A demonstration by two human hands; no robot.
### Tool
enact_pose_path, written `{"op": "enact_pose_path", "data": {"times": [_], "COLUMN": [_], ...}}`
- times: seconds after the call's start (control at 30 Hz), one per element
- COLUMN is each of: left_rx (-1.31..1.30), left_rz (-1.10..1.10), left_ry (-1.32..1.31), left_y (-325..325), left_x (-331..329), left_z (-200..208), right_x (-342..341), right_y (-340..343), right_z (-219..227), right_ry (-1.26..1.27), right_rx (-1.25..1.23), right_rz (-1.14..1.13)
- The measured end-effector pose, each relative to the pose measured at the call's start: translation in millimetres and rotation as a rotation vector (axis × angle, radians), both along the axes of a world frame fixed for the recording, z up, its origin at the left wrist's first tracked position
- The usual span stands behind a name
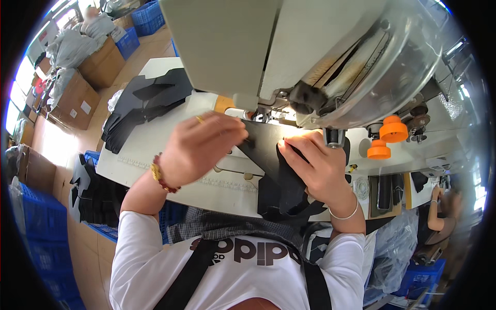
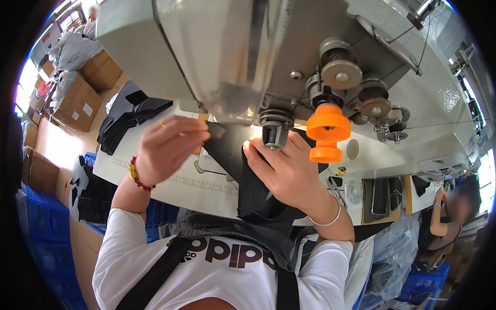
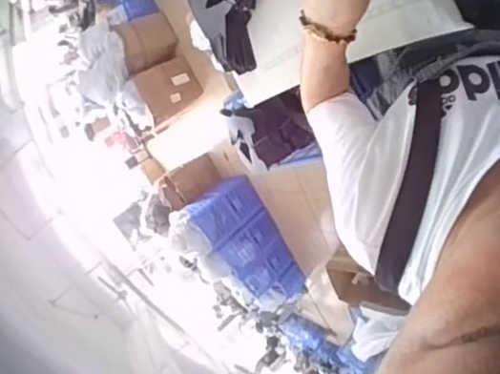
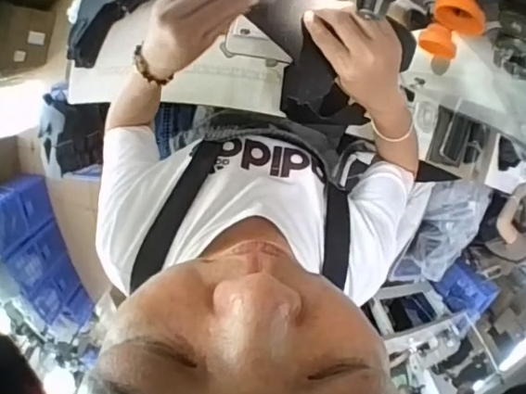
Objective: The worker uses a sewing machine to stitch together black leather components for shoe uppers.
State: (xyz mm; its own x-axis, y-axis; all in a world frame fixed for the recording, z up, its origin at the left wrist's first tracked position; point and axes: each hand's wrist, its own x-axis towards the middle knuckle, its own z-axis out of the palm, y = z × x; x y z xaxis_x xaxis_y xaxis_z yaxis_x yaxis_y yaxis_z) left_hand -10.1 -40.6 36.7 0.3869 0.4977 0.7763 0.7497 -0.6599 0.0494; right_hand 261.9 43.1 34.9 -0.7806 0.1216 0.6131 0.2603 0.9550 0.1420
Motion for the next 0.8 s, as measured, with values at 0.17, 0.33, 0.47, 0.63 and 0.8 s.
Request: {"op": "enact_pose_path", "data": {"times": [0.17, 0.33, 0.47, 0.63, 0.8], "left_rx": [-0.043, -0.132, -0.159, -0.02, 0.028], "left_rz": [-0.014, -0.03, -0.031, 0.042, 0.109], "left_ry": [0.145, 0.089, 0.174, 0.236, 0.294], "left_y": [10, 13, 4, 5, 5], "left_x": [15, 17, 19, 27, 31], "left_z": [0, 1, 3, -7, -12], "right_x": [4, 12, 11, 4, 0], "right_y": [12, 12, 14, 15, 13], "right_z": [-15, -23, -23, -16, -7], "right_ry": [0.007, -0.118, -0.066, 0.01, 0.009], "right_rx": [0.057, 0.15, 0.092, 0.143, 0.024], "right_rz": [-0.089, -0.173, -0.113, -0.001, 0.065]}}
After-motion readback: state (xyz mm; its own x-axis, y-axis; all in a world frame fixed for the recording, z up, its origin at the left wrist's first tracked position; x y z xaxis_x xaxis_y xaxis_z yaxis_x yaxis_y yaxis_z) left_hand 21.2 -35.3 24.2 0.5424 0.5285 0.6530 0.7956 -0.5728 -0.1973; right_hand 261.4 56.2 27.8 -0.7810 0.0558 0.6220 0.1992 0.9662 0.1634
